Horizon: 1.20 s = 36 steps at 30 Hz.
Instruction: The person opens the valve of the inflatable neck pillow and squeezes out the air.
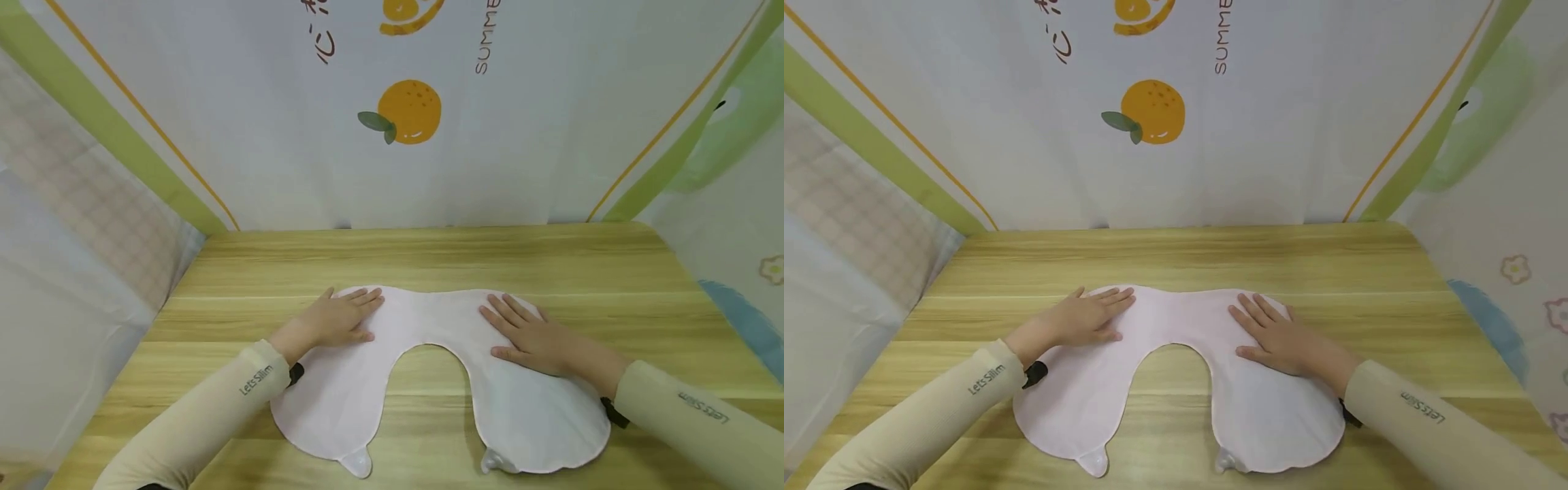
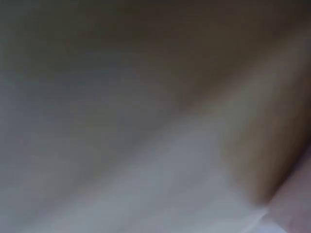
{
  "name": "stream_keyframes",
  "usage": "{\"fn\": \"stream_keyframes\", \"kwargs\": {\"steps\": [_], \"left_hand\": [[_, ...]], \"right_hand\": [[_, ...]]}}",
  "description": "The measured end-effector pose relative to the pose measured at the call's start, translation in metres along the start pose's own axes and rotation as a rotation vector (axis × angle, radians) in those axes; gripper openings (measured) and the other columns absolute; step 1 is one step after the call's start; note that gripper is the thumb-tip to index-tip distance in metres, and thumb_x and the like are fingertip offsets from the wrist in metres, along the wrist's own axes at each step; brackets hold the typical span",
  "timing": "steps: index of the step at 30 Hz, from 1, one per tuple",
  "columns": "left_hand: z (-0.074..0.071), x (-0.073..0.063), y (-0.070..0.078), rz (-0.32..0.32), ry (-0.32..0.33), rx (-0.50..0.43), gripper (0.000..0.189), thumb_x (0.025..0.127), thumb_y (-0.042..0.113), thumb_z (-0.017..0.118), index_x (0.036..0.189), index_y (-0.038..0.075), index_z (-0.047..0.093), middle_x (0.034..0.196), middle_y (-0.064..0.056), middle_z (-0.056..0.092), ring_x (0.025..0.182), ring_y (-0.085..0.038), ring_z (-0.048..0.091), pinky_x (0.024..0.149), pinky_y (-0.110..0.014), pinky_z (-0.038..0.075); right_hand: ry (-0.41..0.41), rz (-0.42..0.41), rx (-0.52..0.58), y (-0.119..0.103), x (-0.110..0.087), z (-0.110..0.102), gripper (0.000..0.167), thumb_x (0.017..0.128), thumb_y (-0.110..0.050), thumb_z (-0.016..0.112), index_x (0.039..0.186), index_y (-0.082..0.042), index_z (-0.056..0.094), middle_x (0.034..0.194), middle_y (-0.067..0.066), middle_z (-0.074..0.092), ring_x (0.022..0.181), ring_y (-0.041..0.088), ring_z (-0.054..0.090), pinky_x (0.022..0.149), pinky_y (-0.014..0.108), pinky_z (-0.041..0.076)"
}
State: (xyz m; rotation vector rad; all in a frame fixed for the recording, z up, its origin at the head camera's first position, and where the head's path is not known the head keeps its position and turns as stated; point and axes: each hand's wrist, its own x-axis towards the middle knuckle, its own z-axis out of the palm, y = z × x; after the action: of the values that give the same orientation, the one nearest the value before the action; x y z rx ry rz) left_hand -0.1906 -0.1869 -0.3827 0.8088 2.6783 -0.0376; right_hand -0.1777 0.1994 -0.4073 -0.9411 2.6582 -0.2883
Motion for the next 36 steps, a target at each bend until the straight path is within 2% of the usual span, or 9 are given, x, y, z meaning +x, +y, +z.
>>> {"fn": "stream_keyframes", "kwargs": {"steps": [5,10,16,20,24,28,30,32,36], "left_hand": [[0.000,-0.009,-0.012,-0.080,0.015,0.002,0.077,0.099,0.051,0.053,0.159,0.012,0.024,0.167,-0.005,0.019,0.153,-0.029,0.023,0.114,-0.073,0.019],[0.004,-0.026,-0.028,-0.140,0.008,-0.048,0.079,0.098,0.051,0.054,0.158,0.008,0.025,0.166,-0.009,0.020,0.151,-0.037,0.026,0.112,-0.075,0.022],[0.020,-0.058,-0.041,-0.195,0.043,-0.131,0.081,0.098,0.053,0.052,0.158,0.007,0.024,0.166,-0.013,0.020,0.150,-0.044,0.022,0.109,-0.077,0.021],[0.029,-0.084,-0.045,-0.213,0.073,-0.199,0.081,0.097,0.055,0.053,0.158,0.009,0.025,0.165,-0.017,0.019,0.149,-0.049,0.020,0.105,-0.082,0.019],[0.037,-0.105,-0.049,-0.229,0.106,-0.187,0.082,0.095,0.058,0.054,0.157,0.010,0.029,0.164,-0.019,0.021,0.147,-0.051,0.021,0.102,-0.083,0.020],[0.041,-0.116,-0.044,-0.194,0.171,-0.158,0.081,0.094,0.056,0.056,0.155,0.009,0.033,0.163,-0.017,0.026,0.147,-0.049,0.023,0.101,-0.083,0.024],[0.042,-0.117,-0.037,-0.154,0.205,-0.157,0.078,0.095,0.053,0.058,0.155,0.009,0.034,0.163,-0.016,0.027,0.148,-0.047,0.024,0.101,-0.082,0.026],[0.043,-0.116,-0.029,-0.115,0.229,-0.157,0.077,0.094,0.052,0.059,0.155,0.011,0.034,0.163,-0.015,0.029,0.149,-0.045,0.025,0.102,-0.080,0.028],[0.044,-0.112,-0.013,-0.043,0.224,-0.159,0.082,0.091,0.056,0.062,0.155,0.013,0.035,0.163,-0.013,0.029,0.149,-0.043,0.027,0.103,-0.077,0.031]], "right_hand": [[0.046,0.089,0.021,0.012,-0.019,0.004,0.077,0.102,-0.056,0.041,0.162,-0.022,0.008,0.169,0.012,0.000,0.154,0.041,0.003,0.109,0.080,0.004],[0.040,0.152,0.014,0.022,-0.036,0.005,0.079,0.101,-0.058,0.042,0.162,-0.022,0.006,0.169,0.013,-0.001,0.154,0.042,0.002,0.109,0.080,-0.003],[0.045,0.213,-0.016,0.034,-0.059,0.013,0.084,0.099,-0.060,0.043,0.162,-0.020,0.003,0.168,0.016,-0.004,0.154,0.042,-0.007,0.108,0.079,-0.011],[0.090,0.217,-0.103,0.044,-0.076,0.014,0.084,0.098,-0.061,0.045,0.162,-0.023,0.005,0.169,0.012,-0.005,0.154,0.037,-0.012,0.109,0.078,-0.009],[0.173,0.168,-0.187,0.052,-0.092,0.012,0.081,0.099,-0.055,0.049,0.162,-0.022,0.008,0.168,0.006,-0.014,0.152,0.025,-0.025,0.110,0.076,-0.014],[0.242,0.109,-0.141,0.040,-0.100,0.006,0.076,0.100,-0.047,0.053,0.161,-0.023,0.014,0.168,0.001,-0.015,0.152,0.019,-0.025,0.110,0.075,-0.017],[0.260,0.071,-0.099,0.028,-0.100,0.003,0.072,0.100,-0.045,0.055,0.160,-0.026,0.021,0.169,0.000,-0.005,0.155,0.019,-0.017,0.111,0.078,-0.004],[0.291,0.001,-0.084,0.015,-0.096,0.003,0.069,0.098,-0.043,0.059,0.158,-0.028,0.029,0.169,0.002,0.010,0.157,0.021,-0.001,0.109,0.079,0.017],[0.359,-0.183,-0.162,-0.004,-0.089,0.009,0.067,0.090,-0.047,0.068,0.151,-0.031,0.044,0.158,0.000,0.042,0.147,0.024,0.037,0.104,0.056,0.043]]}}
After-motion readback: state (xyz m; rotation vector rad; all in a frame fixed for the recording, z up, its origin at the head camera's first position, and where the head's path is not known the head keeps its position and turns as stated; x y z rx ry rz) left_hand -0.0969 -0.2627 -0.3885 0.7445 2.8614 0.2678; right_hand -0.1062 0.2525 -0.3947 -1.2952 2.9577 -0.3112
